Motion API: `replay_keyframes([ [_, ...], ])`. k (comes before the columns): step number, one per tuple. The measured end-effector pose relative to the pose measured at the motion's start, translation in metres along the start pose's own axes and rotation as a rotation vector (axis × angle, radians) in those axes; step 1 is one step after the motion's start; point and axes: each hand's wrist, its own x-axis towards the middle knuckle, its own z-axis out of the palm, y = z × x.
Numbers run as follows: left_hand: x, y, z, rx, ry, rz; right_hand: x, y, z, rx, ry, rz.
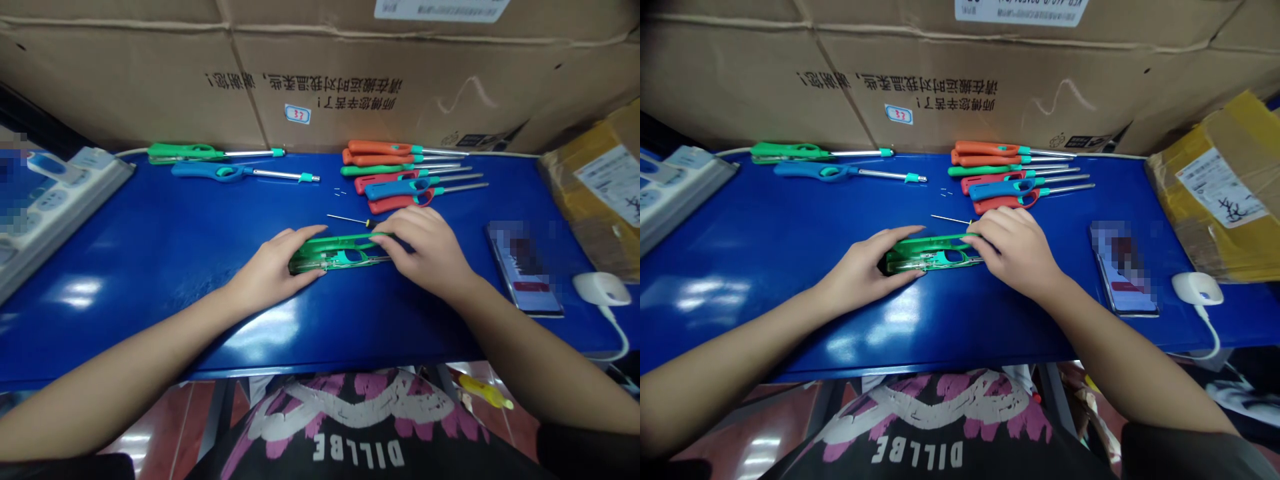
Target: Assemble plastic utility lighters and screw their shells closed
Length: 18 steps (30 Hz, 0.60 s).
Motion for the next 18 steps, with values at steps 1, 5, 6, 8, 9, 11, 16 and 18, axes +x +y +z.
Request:
replay_keyframes([
  [1,0.000,0.000,0.000,-0.011,-0.002,-0.021,0.000,0.002,-0.001,-0.004,0.010,0.015],
  [5,0.000,-0.002,-0.003,-0.125,-0.033,-0.058,0.000,0.011,-0.006,-0.011,0.067,0.082],
  [6,0.000,-0.002,-0.005,-0.149,-0.043,-0.058,0.000,0.013,-0.007,-0.017,0.074,0.095],
  [8,-0.001,-0.002,-0.008,-0.162,-0.065,-0.059,0.001,0.017,-0.009,-0.044,0.046,0.089],
  [9,-0.001,-0.002,-0.009,-0.151,-0.074,-0.059,0.000,0.019,-0.010,-0.067,0.014,0.065],
  [11,-0.002,-0.001,-0.011,-0.112,-0.094,-0.037,-0.001,0.021,-0.010,-0.120,-0.078,-0.009],
  [16,-0.005,0.005,-0.009,-0.026,-0.092,0.092,-0.001,0.009,-0.017,-0.149,-0.148,-0.097],
  [18,-0.006,0.007,-0.005,-0.027,-0.081,0.149,0.000,-0.004,-0.022,-0.119,-0.170,-0.145],
])
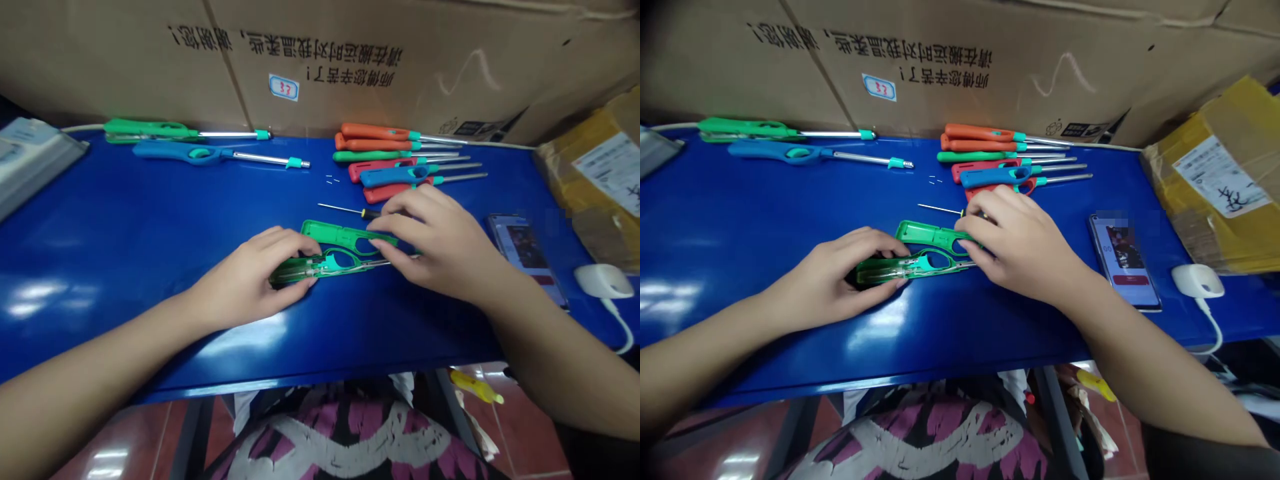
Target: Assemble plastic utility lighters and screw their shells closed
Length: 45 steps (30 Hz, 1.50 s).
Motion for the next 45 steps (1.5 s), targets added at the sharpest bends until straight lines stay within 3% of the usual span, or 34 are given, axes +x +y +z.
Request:
replay_keyframes([
  [3,0.000,0.003,0.005,0.012,0.018,0.089,0.003,-0.018,-0.007,0.001,-0.157,-0.028],
  [7,-0.002,0.002,0.011,0.063,0.058,0.134,0.005,-0.028,0.000,0.045,-0.365,-0.010],
  [16,-0.005,0.006,0.013,0.303,0.023,0.199,-0.010,-0.007,0.008,0.234,-0.258,0.039],
  [22,-0.006,0.006,0.015,0.313,0.039,0.203,-0.016,0.002,0.005,0.221,-0.336,0.050],
  [31,-0.009,0.007,0.014,0.257,0.034,0.156,-0.020,-0.003,0.004,0.042,-0.396,0.049],
  [36,-0.009,0.006,0.013,0.253,0.028,0.159,-0.018,-0.006,0.004,0.032,-0.431,0.057],
  [41,-0.009,0.007,0.012,0.236,0.022,0.143,-0.012,-0.011,-0.001,0.030,-0.550,0.089],
  [45,-0.008,0.007,0.013,0.225,0.022,0.147,-0.014,-0.011,-0.001,0.027,-0.545,0.061],
])
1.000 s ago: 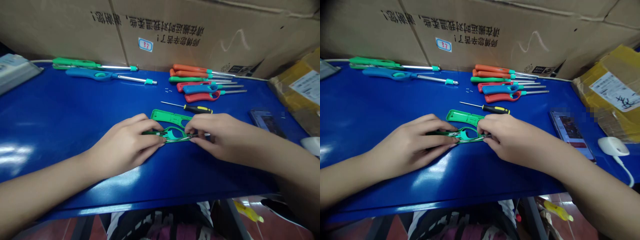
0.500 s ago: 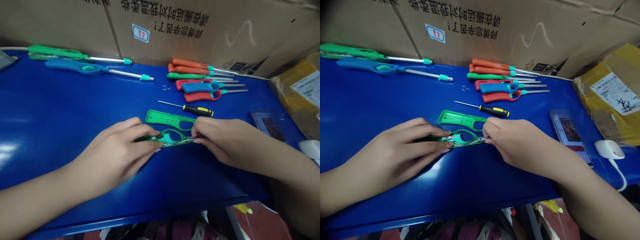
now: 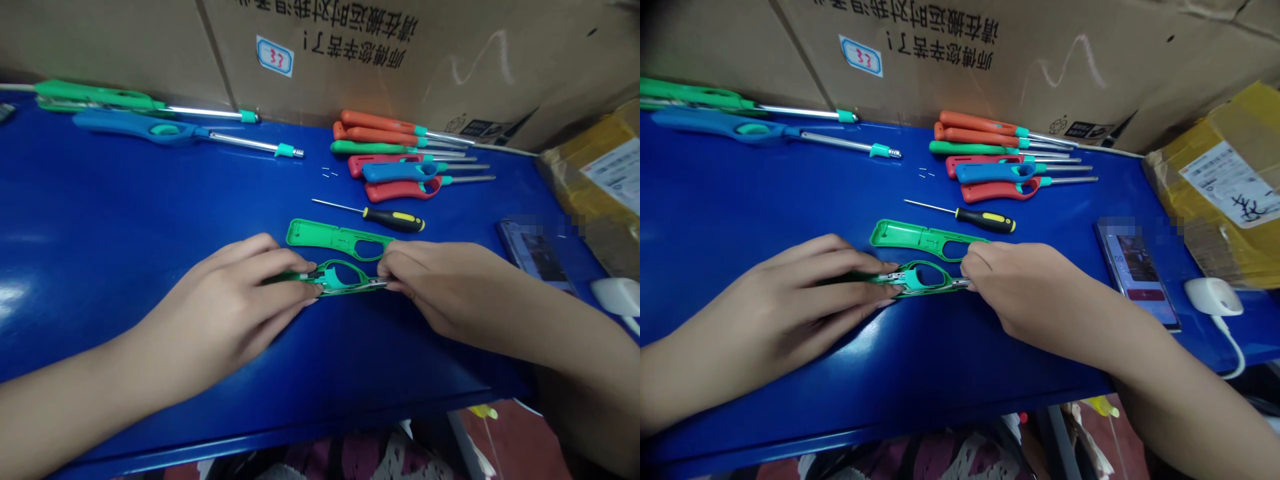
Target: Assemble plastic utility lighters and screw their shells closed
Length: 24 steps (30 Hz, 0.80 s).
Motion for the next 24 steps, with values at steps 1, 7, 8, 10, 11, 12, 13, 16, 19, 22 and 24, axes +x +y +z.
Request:
replay_keyframes([
  [1,0.000,0.000,0.000,-0.001,0.000,0.002,0.000,0.001,0.001,-0.012,0.011,-0.020],
  [7,0.001,0.001,-0.001,-0.017,-0.003,0.001,-0.001,0.005,0.005,-0.034,0.086,-0.069],
  [8,0.001,0.001,-0.001,-0.012,-0.001,0.003,-0.001,0.005,0.005,-0.001,0.079,-0.056],
  [10,0.002,0.001,-0.001,0.002,0.000,0.008,-0.002,0.005,0.004,0.067,0.057,-0.031],
  [11,0.002,0.001,-0.001,0.007,-0.001,0.010,-0.002,0.005,0.004,0.092,0.047,-0.024],
  [12,0.002,0.001,-0.001,0.011,0.000,0.011,-0.002,0.004,0.003,0.108,0.042,-0.019],
  [13,0.002,0.002,-0.001,0.012,0.000,0.011,-0.002,0.004,0.003,0.118,0.043,-0.015],
  [16,0.002,0.002,0.000,0.015,0.004,0.010,-0.003,0.002,0.000,0.151,0.040,-0.014],
  [19,0.002,0.002,-0.001,0.006,-0.001,0.007,-0.005,0.000,-0.005,0.185,0.055,-0.033],
  [22,0.002,0.003,-0.001,0.008,-0.007,-0.003,-0.008,0.001,-0.007,0.175,0.098,-0.020],
  [24,0.001,0.003,-0.001,0.017,-0.007,-0.005,-0.008,0.005,-0.007,0.140,0.100,-0.021],
])
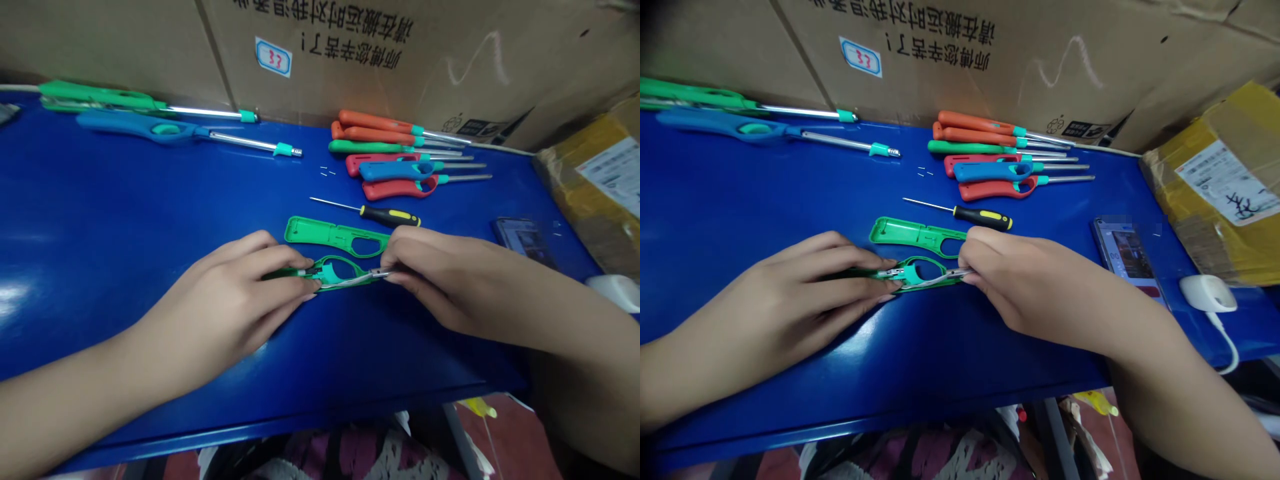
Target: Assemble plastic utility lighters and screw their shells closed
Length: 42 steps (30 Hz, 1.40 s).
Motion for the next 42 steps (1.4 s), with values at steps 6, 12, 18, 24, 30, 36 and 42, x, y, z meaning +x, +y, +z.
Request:
replay_keyframes([
  [6,-0.003,-0.001,0.001,0.041,0.006,0.023,0.003,0.006,0.000,-0.040,-0.084,-0.069],
  [12,-0.003,0.001,-0.002,0.080,0.005,0.047,0.004,0.008,0.003,0.022,-0.035,-0.035],
  [18,-0.002,0.002,-0.002,0.087,0.008,0.054,0.010,0.006,0.007,0.010,-0.023,-0.039],
  [24,-0.003,0.002,-0.003,0.087,0.007,0.050,0.021,0.000,0.011,-0.094,0.152,-0.149],
  [30,-0.001,0.004,-0.003,0.080,-0.007,0.047,0.022,-0.004,0.018,-0.070,0.204,-0.206],
  [36,-0.004,0.005,-0.003,0.072,0.006,0.033,0.024,-0.008,0.020,0.125,0.146,-0.086],
  [42,-0.004,0.008,-0.005,0.085,-0.013,0.019,0.024,-0.010,0.019,0.170,0.129,-0.084],
])
